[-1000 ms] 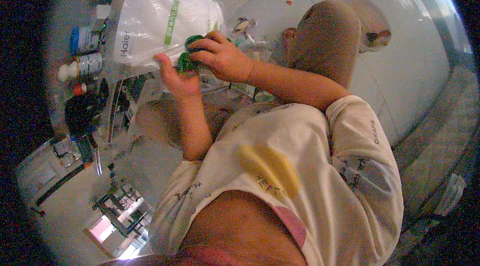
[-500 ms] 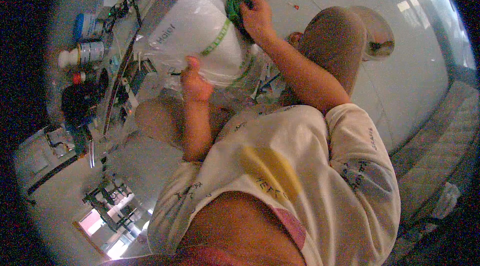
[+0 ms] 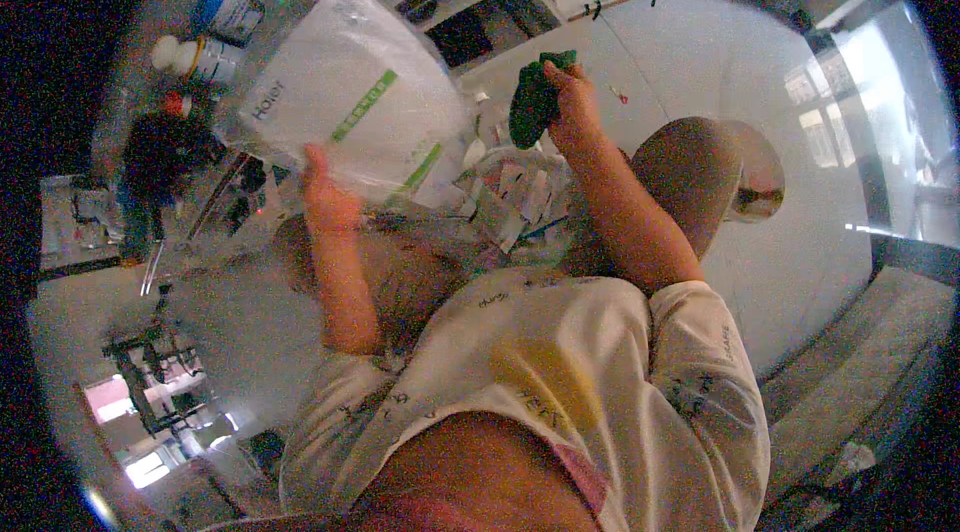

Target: The person cleans various household items with a green cloth while organizing a drawer, including a small blue container, a black case, and electronic accessories, before placing them back into the drawer or a plastic bag.

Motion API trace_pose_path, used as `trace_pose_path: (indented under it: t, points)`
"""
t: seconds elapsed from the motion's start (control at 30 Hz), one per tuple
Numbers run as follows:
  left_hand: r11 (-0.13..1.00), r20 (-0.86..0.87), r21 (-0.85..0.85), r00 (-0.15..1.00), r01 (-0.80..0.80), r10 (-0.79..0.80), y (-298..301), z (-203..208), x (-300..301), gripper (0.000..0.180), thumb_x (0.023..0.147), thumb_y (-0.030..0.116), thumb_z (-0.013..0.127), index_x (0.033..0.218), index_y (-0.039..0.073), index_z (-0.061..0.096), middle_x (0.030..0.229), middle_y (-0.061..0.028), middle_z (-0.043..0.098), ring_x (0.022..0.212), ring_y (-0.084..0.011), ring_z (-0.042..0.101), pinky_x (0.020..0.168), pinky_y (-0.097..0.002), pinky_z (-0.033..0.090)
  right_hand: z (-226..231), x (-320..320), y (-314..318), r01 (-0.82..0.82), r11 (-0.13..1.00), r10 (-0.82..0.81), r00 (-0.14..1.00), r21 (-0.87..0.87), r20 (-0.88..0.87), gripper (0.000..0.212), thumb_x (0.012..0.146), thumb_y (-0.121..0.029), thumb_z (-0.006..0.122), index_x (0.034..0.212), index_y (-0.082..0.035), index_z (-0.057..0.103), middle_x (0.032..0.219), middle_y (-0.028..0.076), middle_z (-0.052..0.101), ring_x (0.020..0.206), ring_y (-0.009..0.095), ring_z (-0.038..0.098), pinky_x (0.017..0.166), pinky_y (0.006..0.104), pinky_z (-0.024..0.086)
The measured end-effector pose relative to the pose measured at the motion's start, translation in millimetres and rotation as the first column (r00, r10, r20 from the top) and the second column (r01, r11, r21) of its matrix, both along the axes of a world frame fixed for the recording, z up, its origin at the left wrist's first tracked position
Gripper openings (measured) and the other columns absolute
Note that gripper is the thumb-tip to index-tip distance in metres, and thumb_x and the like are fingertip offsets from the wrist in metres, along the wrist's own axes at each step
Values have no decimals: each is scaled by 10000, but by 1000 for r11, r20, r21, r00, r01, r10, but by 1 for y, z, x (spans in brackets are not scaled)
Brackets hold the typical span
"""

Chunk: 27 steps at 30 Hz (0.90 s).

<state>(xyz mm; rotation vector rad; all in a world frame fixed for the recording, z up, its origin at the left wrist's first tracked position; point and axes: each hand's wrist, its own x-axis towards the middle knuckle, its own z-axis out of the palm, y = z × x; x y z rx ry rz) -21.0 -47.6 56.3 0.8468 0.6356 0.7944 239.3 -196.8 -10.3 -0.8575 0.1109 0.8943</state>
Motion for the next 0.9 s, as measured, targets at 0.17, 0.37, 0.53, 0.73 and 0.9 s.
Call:
trace_pose_path:
  t: [0.17, 0.37, 0.53, 0.73, 0.9]
  points:
    - [997, 62, 63, 997, -53, 49, 30, 4, -33, 571, 815, 336, 597, 1251, 43, 374, 1214, -105, 457, 1089, -283, 463, 923, -453, 380, 43, 14, 42, -116, 986, 110, 992, 116, 64, 251, 806, -57, 553, 1050, -39, 497, 899, 91, 592, 800, 247, 593, 723, 393, 499]
    - [985, 32, -49, 986, -165, 166, 30, -10, -52, 529, 840, 304, 568, 1260, 56, 364, 1217, -107, 441, 1110, -264, 439, 918, -457, 382, 68, 53, 100, -293, 956, 243, 838, 28, 489, 290, 768, -9, 592, 1045, -36, 510, 901, 99, 616, 821, 241, 601, 713, 381, 512]
    - [947, -71, -296, 992, -122, 105, 15, -35, -72, 447, 870, 270, 528, 1225, 29, 405, 1145, -96, 493, 1051, -212, 477, 894, -377, 407, 108, 40, 134, -471, 882, 413, 736, -33, 537, 425, 739, -29, 648, 1141, -36, 511, 1038, 95, 571, 928, 219, 568, 794, 365, 485]
    - [992, -301, -30, 948, -121, 107, -24, -52, -67, 386, 891, 272, 488, 1178, 17, 448, 1083, -93, 533, 973, -200, 518, 856, -329, 421, 80, 72, 238, 314, 794, 608, -398, -520, 687, 541, 918, -366, 372, 1352, -85, 213, 1289, 184, 387, 1036, 310, 494, 817, 479, 419]
    - [976, -397, -50, 901, -211, 174, -38, -56, -86, 377, 887, 294, 488, 1160, 36, 452, 1078, -93, 532, 975, -216, 516, 858, -358, 419, 78, 39, 268, 362, 709, 653, -661, -605, 369, 567, 870, -339, 487, 1338, -88, 287, 1331, 143, 344, 1099, 322, 445, 883, 455, 390]
